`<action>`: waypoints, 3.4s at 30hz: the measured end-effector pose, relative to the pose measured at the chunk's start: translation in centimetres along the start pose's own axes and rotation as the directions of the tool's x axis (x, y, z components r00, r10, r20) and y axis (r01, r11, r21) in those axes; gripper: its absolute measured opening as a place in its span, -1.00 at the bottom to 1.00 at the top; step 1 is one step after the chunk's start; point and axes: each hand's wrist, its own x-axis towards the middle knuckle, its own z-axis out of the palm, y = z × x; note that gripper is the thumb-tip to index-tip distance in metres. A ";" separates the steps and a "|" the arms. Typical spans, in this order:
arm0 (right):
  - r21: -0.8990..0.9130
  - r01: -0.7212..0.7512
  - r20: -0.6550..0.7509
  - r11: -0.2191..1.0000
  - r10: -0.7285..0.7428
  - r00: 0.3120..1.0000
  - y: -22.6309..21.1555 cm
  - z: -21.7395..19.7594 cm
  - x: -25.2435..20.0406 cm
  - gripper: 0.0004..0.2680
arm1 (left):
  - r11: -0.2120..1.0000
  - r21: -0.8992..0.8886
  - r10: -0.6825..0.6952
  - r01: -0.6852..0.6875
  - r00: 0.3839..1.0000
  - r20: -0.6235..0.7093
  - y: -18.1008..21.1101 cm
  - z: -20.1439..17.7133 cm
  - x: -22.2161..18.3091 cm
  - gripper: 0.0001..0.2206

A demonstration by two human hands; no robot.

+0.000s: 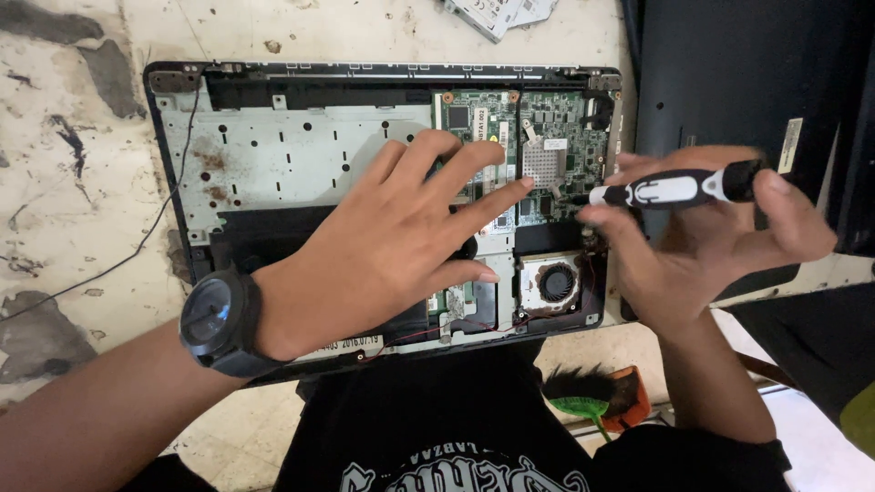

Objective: Connecting internal ribbon cables and using a screwdriver to secure components inside a laptop.

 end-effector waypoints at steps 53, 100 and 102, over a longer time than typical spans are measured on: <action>0.124 -0.101 -0.248 0.987 0.130 0.960 -4.7 0.5 -0.4 -0.54 | 0.904 -0.418 -0.088 -0.096 0.912 -0.401 1.1 -2.3 0.4 -0.85; 0.056 -0.137 -0.379 0.989 0.148 0.913 -3.8 1.9 -0.7 -0.77 | 0.862 -0.499 -0.336 0.094 0.843 -0.421 -5.2 -7.0 -0.2 -0.90; 0.095 -0.096 -0.397 0.991 0.126 0.909 -3.9 2.1 -0.7 -0.74 | 0.939 -0.278 -0.315 0.204 0.836 -0.449 -8.2 -7.0 -0.6 -0.90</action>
